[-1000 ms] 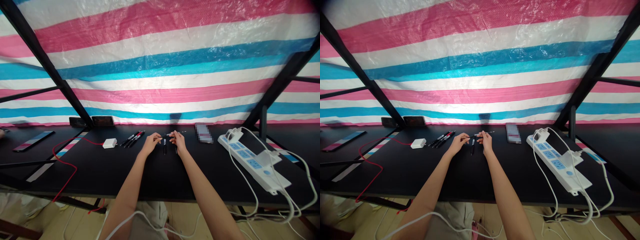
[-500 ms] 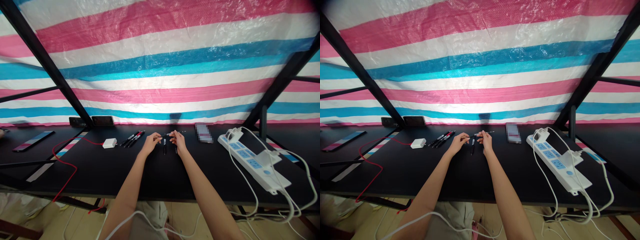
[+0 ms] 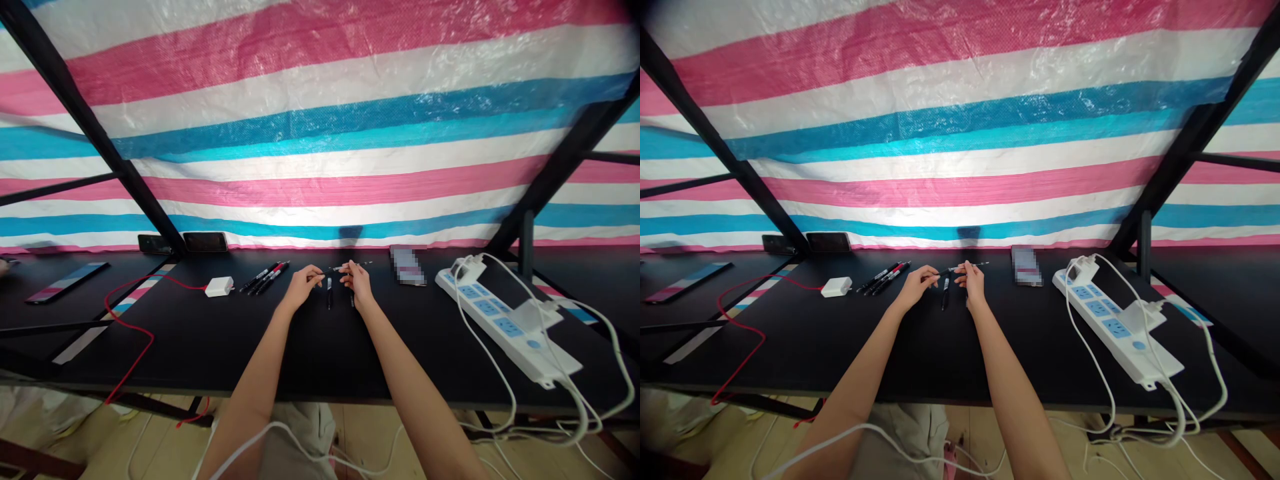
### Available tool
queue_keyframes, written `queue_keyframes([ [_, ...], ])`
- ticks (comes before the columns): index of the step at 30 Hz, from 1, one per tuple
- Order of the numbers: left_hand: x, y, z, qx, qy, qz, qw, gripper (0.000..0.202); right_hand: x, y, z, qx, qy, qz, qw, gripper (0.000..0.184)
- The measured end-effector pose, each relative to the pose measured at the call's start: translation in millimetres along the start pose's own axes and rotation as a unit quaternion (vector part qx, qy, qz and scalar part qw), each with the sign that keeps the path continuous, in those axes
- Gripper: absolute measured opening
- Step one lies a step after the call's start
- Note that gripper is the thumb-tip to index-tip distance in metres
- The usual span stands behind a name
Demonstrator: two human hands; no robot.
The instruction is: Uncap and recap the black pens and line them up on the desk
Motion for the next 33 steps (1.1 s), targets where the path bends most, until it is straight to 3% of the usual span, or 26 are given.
queue_keyframes([
  [14,-0.1,0.3,-1.0,0.000,-0.005,-0.001,1.000,0.023,-0.4,0.8,0.1,-0.001,-0.010,-0.027,1.000,0.027],
  [25,-4.8,0.2,-0.1,0.000,-0.009,-0.005,1.000,0.023,-9.9,1.6,-0.2,-0.005,-0.063,-0.083,0.995,0.029],
  [33,1.2,1.8,-0.7,-0.002,0.001,0.000,1.000,0.022,-0.6,21.8,-0.5,-0.077,-0.065,-0.157,0.983,0.029],
])
Point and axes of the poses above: each hand's wrist, its own z-axis towards the middle knuckle, its own y-axis out of the palm, x = y × z, the point moved 10 cm from there along z, towards the middle knuckle, and after that the axes turned 3 degrees about -x, right-handed, at the moved point
